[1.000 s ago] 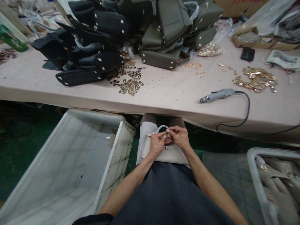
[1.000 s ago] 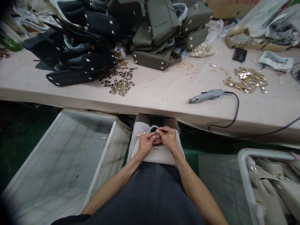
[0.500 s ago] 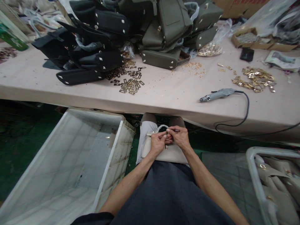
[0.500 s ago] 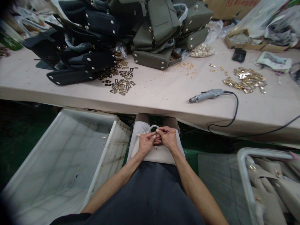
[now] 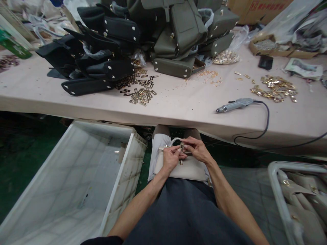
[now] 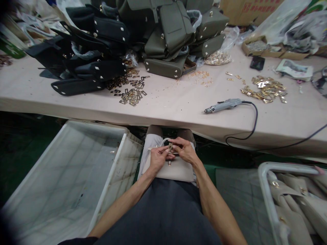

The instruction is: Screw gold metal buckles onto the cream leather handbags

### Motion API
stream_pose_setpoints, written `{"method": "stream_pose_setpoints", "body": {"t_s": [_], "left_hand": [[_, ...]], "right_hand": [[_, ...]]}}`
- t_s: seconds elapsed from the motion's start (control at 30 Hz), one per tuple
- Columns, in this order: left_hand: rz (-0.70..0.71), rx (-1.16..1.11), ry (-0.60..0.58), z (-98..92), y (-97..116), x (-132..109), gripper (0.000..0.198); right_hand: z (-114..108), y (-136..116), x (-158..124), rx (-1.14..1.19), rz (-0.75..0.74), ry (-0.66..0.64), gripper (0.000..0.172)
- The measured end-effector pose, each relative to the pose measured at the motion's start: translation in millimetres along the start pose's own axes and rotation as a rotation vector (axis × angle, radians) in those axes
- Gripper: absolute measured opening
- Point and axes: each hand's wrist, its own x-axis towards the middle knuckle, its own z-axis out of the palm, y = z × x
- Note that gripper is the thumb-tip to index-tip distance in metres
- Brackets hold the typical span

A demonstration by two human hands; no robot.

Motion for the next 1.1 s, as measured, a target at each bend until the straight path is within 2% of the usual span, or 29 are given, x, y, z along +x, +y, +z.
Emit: {"method": "stream_pose_setpoints", "body": {"t_s": [0.13, 0.3, 0.57, 0.67, 0.93, 1.1], "left_hand": [[-0.030, 0.013, 0.023, -1.1, -4.5, 1.1, 0.050], [-0.023, 0.018, 0.012, -1.3, -4.4, 0.5, 0.045], [0.006, 0.038, -0.014, -0.1, 0.0, -0.7, 0.038], [0.038, 0.082, 0.006, 2.5, 0.3, -2.4, 0.036], [0.198, 0.383, 0.000, 7.7, -1.3, -14.1, 0.039], [0.216, 0.417, 0.018, 8.2, -5.3, -13.4, 0.037]], "right_hand": [[-2.3, -3.3, 0.4, -0.027, 0.019, -0.121, 0.034], [-4.8, -2.1, 2.8, 0.039, 0.092, -0.127, 0.031], [-10.2, 3.2, 6.1, 0.180, 0.170, -0.200, 0.038], [-11.3, 3.8, 8.8, 0.207, 0.190, -0.193, 0.039], [-15.0, 2.6, 9.7, 0.204, 0.184, -0.160, 0.043], [-13.7, 0.6, 7.8, 0.221, 0.191, -0.136, 0.044]]}}
